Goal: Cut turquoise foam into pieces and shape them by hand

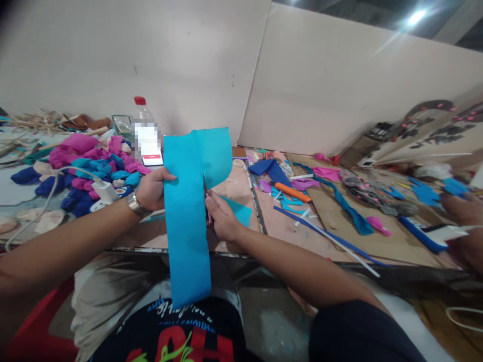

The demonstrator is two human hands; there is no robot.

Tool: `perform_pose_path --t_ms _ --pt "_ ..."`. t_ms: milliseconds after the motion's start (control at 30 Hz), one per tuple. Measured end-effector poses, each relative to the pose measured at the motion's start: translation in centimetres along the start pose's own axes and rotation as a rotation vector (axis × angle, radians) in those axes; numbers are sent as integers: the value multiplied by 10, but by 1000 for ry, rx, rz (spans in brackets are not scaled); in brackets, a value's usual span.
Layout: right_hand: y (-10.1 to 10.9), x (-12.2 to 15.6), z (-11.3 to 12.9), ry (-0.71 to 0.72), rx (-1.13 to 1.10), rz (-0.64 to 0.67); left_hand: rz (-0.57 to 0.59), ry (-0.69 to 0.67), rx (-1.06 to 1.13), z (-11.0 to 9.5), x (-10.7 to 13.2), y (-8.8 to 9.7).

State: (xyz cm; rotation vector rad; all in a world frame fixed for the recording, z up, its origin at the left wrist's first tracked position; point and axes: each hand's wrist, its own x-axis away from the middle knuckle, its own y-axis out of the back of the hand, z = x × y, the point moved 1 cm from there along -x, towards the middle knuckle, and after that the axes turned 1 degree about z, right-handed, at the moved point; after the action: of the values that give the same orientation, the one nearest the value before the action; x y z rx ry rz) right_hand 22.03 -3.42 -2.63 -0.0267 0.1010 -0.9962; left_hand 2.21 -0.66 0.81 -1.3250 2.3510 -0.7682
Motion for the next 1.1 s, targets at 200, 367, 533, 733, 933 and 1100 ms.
perform_pose_path --t_ms 200,367,533,733,933,1100 --pt "-1 0 -1 64 -78 -7 -15 -2 26 3 -1 1" --pt "3 0 -1 59 -2 -21 -12 8 27 3 0 1" --pt "5 -1 -2 58 33 -21 -15 -19 25 2 0 2" --pt "2 -2 -3 75 -41 -12 6 14 0 4 -1 2" --pt "0 -1 1 100 -70 -28 8 2 -15 8 0 4" --pt "3 -1 -1 41 -5 -34 -21 -12 -3 4 1 -1"
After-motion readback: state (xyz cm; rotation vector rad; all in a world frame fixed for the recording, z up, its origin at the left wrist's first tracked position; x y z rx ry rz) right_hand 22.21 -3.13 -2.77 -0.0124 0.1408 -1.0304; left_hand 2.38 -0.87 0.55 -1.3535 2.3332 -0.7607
